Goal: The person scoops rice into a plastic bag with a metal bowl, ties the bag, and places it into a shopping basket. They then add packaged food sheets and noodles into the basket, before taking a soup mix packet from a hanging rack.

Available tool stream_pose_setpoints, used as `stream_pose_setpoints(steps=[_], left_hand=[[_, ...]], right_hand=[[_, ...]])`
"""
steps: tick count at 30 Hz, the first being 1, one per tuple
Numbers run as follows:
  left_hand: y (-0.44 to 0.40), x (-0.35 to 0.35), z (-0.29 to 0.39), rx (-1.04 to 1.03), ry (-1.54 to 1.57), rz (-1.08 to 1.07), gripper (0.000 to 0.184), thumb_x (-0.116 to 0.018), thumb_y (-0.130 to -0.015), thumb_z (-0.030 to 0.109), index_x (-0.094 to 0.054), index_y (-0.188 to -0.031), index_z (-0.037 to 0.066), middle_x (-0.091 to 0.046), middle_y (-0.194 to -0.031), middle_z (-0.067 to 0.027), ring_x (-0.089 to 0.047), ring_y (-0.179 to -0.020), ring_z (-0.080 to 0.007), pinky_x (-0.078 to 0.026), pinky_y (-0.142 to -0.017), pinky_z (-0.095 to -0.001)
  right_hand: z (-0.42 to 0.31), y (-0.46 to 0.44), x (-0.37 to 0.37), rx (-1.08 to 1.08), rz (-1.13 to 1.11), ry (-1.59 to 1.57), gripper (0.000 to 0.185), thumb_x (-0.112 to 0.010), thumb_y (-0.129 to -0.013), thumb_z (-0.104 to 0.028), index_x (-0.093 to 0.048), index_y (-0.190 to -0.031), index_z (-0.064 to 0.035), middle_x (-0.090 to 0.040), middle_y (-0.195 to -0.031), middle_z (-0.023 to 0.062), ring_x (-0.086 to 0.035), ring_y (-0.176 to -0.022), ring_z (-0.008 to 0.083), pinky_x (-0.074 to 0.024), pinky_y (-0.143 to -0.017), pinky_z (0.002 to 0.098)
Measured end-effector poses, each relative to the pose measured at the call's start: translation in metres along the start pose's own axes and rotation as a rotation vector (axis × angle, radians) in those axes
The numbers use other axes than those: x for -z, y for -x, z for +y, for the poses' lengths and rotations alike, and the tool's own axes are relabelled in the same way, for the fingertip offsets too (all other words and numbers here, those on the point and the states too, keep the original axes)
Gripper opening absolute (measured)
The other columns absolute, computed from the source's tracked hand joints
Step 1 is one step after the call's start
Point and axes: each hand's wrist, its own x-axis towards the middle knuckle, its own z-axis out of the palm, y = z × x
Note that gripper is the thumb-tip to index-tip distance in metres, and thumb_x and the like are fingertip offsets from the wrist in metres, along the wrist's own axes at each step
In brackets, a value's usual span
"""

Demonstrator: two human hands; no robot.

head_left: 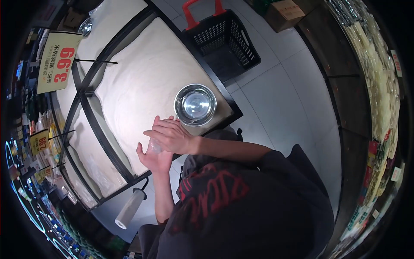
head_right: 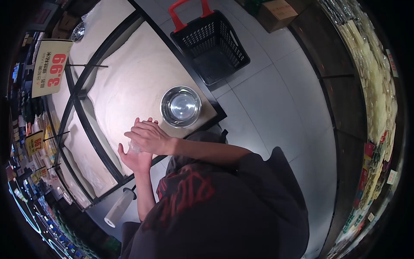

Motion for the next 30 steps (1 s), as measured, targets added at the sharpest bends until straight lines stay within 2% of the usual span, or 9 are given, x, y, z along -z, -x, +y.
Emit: stream_pose_setpoints(steps=[5,7,8,10,15,18,20,24,30], left_hand=[[-0.024,0.024,0.0,0.035,0.162,0.023,0.094,-0.04,-0.098,0.064,-0.012,-0.156,-0.004,-0.021,-0.162,-0.0218,-0.019,-0.151,-0.0346,-0.019,-0.124,-0.0447],[-0.031,-0.002,-0.011,0.041,0.147,0.072,0.092,-0.04,-0.099,0.063,-0.014,-0.156,-0.004,-0.023,-0.161,-0.0219,-0.023,-0.15,-0.0343,-0.02,-0.124,-0.0438],[-0.032,-0.018,-0.018,0.039,0.136,0.124,0.09,-0.04,-0.1,0.061,-0.015,-0.156,-0.004,-0.025,-0.161,-0.022,-0.026,-0.149,-0.034,-0.021,-0.123,-0.043],[-0.031,-0.03,-0.025,0.083,0.181,0.136,0.086,-0.04,-0.101,0.059,-0.018,-0.155,-0.004,-0.026,-0.16,-0.0219,-0.031,-0.147,-0.0324,-0.021,-0.123,-0.0434],[-0.026,-0.005,-0.044,0.226,-0.212,0.227,0.078,-0.047,-0.101,0.052,-0.027,-0.152,-0.002,-0.031,-0.157,-0.0192,-0.031,-0.147,-0.0293,-0.025,-0.122,-0.0449],[-0.026,-0.012,-0.057,0.221,-0.448,0.137,0.071,-0.056,-0.099,0.045,-0.038,-0.148,-0.003,-0.049,-0.146,-0.0185,-0.043,-0.141,-0.03,-0.03,-0.119,-0.046],[-0.029,-0.021,-0.046,0.338,-0.862,-0.182,0.054,-0.061,-0.099,0.027,-0.049,-0.14,-0.005,-0.059,-0.136,-0.0188,-0.049,-0.137,-0.0298,-0.035,-0.116,-0.0427],[-0.01,-0.004,-0.042,0.281,-0.76,0.151,0.04,-0.062,-0.096,0.016,-0.058,-0.131,-0.004,-0.069,-0.118,-0.0187,-0.064,-0.116,-0.025,-0.046,-0.104,-0.0363],[0.048,0.063,-0.044,0.21,-0.83,0.609,0.024,-0.061,-0.097,0.009,-0.066,-0.118,-0.002,-0.072,-0.107,-0.0125,-0.069,-0.099,-0.017,-0.052,-0.089,-0.0286]], right_hand=[[-0.027,-0.007,0.039,0.115,-0.001,0.22,0.028,-0.068,-0.085,-0.021,-0.07,-0.107,-0.004,-0.067,-0.105,0.0093,-0.062,-0.108,0.0265,-0.0501,-0.093,0.0428],[-0.02,-0.021,0.055,0.323,0.309,0.318,0.049,-0.074,-0.077,-0.035,-0.069,-0.117,-0.0061,-0.069,-0.071,0.0066,-0.067,-0.062,0.0293,-0.0516,-0.054,0.0429],[-0.012,-0.017,0.055,0.323,0.307,0.316,0.049,-0.074,-0.077,-0.035,-0.069,-0.117,-0.0061,-0.069,-0.071,0.0066,-0.067,-0.062,0.0293,-0.0516,-0.054,0.0429],[0.011,0.001,0.051,0.177,0.233,0.121,0.026,-0.071,-0.082,-0.028,-0.072,-0.098,-0.0071,-0.068,-0.107,0.0085,-0.063,-0.111,0.0274,-0.0488,-0.1,0.0453],[0.056,0.023,0.074,0.255,0.203,0.149,0.021,-0.076,-0.078,-0.024,-0.073,-0.093,-0.0107,-0.069,-0.099,0.0069,-0.069,-0.095,0.0276,-0.0563,-0.085,0.041],[0.086,0.027,0.105,-0.059,0.272,-0.058,0.013,-0.074,-0.083,-0.016,-0.069,-0.079,-0.0048,-0.065,-0.074,0.0088,-0.063,-0.06,0.0289,-0.048,-0.052,0.0387],[0.124,0.039,0.121,-0.458,0.309,0.143,0.041,-0.067,-0.095,-0.03,-0.058,-0.065,-0.0037,-0.052,-0.057,0.0099,-0.052,-0.047,0.0238,-0.0428,-0.049,0.0381],[0.224,0.101,0.152,-0.762,0.542,-0.331,0.055,-0.056,-0.104,-0.039,-0.04,-0.057,-0.0142,-0.033,-0.053,-0.0079,-0.031,-0.048,0.0022,-0.0239,-0.044,0.025],[0.287,0.128,0.184,-1.224,0.589,-0.586,0.043,-0.059,-0.1,-0.045,-0.044,-0.07,-0.0183,-0.041,-0.06,-0.0083,-0.032,-0.045,0.0035,-0.0192,-0.04,0.0228]])
